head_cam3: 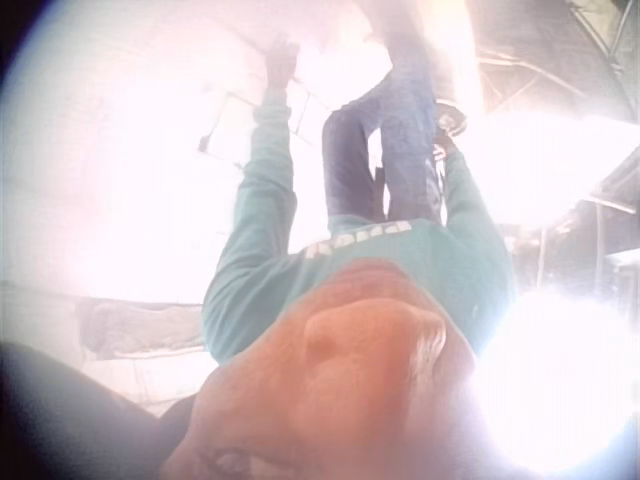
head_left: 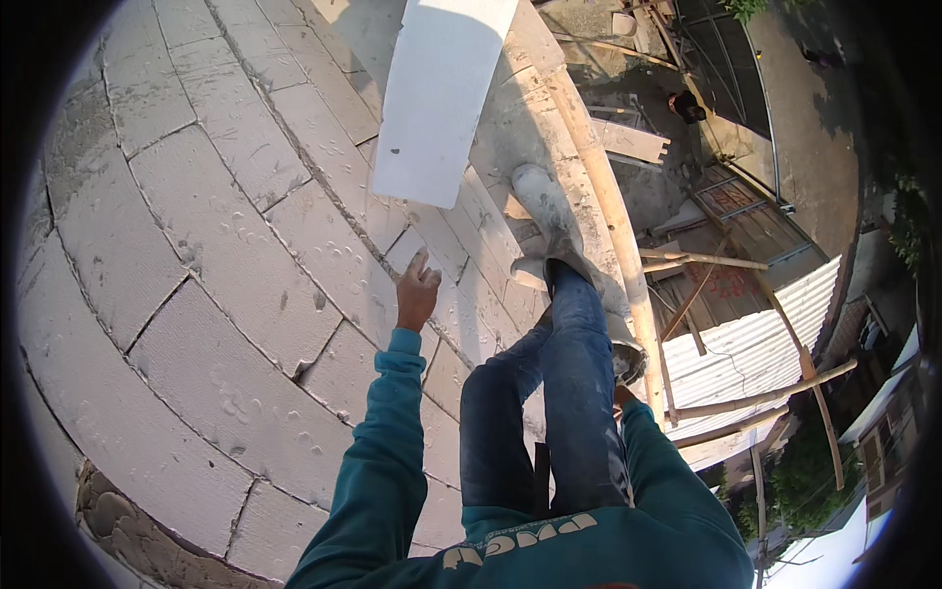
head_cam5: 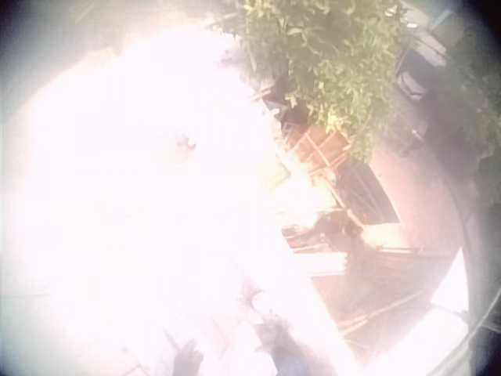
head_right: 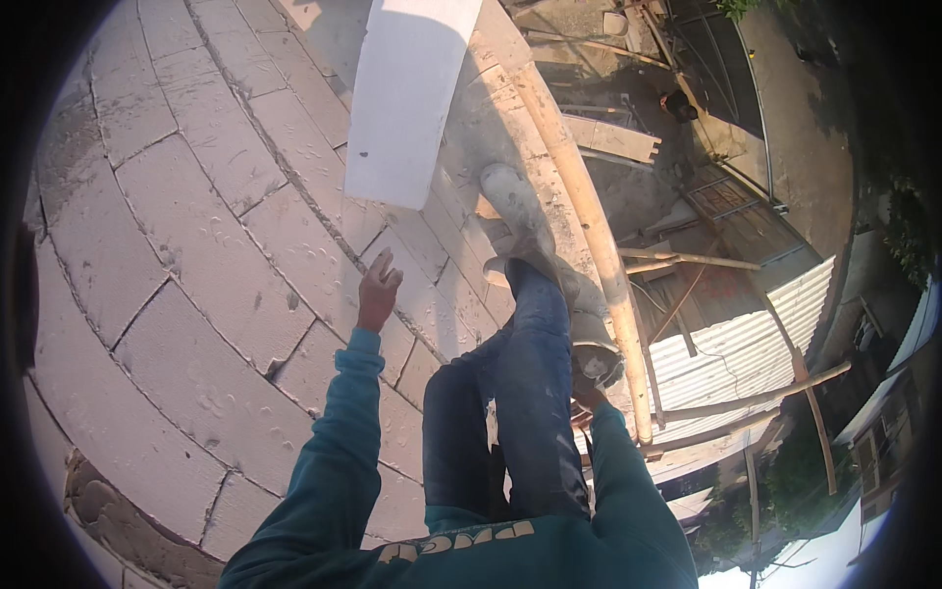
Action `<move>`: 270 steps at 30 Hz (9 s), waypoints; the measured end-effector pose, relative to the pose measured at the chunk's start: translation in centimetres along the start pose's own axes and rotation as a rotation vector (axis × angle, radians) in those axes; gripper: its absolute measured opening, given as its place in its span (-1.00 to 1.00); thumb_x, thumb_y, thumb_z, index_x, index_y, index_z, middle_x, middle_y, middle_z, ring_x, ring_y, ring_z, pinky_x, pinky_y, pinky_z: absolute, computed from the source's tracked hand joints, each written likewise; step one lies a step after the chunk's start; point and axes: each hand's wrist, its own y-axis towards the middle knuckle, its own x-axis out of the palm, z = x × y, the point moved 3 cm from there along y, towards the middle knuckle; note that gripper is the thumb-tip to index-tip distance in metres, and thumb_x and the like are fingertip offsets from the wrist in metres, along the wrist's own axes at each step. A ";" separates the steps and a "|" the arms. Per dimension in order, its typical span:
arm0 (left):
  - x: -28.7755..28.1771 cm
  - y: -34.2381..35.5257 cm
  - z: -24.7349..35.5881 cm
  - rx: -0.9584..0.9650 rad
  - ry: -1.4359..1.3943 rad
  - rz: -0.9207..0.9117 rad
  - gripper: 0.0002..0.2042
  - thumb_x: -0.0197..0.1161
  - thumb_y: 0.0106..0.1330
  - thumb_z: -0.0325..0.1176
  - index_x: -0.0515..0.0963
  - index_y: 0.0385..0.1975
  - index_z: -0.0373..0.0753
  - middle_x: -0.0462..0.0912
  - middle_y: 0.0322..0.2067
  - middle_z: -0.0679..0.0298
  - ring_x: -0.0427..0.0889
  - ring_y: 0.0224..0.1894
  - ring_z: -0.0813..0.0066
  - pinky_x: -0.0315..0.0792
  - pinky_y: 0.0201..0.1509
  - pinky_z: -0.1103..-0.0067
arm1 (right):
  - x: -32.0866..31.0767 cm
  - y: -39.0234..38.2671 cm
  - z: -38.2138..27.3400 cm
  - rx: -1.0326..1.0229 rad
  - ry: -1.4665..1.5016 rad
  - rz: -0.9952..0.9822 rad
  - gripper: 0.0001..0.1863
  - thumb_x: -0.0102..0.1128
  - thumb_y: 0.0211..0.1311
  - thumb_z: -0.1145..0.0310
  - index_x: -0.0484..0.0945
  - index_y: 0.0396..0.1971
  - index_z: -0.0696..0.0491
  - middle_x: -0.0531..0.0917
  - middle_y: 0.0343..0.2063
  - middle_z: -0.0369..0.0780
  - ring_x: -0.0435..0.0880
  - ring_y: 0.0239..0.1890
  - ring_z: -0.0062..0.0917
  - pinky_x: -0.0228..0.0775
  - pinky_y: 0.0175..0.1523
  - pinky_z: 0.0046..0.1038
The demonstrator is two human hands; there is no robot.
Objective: The person scoops mortar from a bucket with a trowel and spreads it onto a vertical wall. They then apply mortar to the back of a white rectangular tile and press it onto the wall, adjusting its position.
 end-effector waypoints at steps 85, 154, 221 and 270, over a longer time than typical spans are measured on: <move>16.6 -52.3 1.7 -0.735 -1.614 0.764 -0.53 0.08 0.30 -0.36 0.31 0.24 -0.24 0.51 0.04 0.10 0.54 0.05 0.19 0.54 -0.07 0.19 | 71.1 -70.3 -20.0 -2.481 -0.473 -0.025 -0.74 0.26 -0.03 0.28 0.55 -0.53 0.21 0.63 -0.54 0.01 0.63 -0.42 -0.08 0.42 -0.32 -0.20; -12.7 -93.5 -0.7 -0.624 -0.127 2.335 -0.50 -0.01 0.43 -0.14 0.23 0.29 -0.25 0.08 0.36 -0.01 0.20 0.34 0.04 0.28 0.32 0.28 | 58.4 -49.1 15.8 -1.348 -0.352 -1.040 -0.78 0.27 0.15 0.36 0.52 -0.22 0.06 0.60 -0.27 -0.31 0.55 -0.31 -0.56 0.44 -0.23 -0.44; 1.9 -77.1 1.5 -0.930 -1.002 1.930 -0.53 0.03 0.42 -0.12 0.38 0.19 -0.30 0.49 0.10 0.10 0.53 0.00 0.36 0.48 -0.10 0.54 | 68.9 -62.8 -3.2 -2.350 -0.721 -0.465 -0.76 0.29 0.12 0.29 0.54 -0.47 0.18 0.63 -0.59 -0.15 0.62 -0.54 -0.46 0.42 -0.37 -0.41; 1.7 -74.5 -4.3 -0.715 -0.942 1.801 -0.59 -0.06 0.43 -0.28 0.37 0.15 -0.45 0.38 0.19 -0.09 0.28 0.30 0.15 0.07 0.39 0.41 | 68.1 -60.7 -0.9 -2.195 -1.048 -0.684 -0.86 0.22 0.11 0.42 0.50 -0.55 0.14 0.51 -0.70 -0.29 0.41 -0.55 -0.75 0.31 -0.44 -0.52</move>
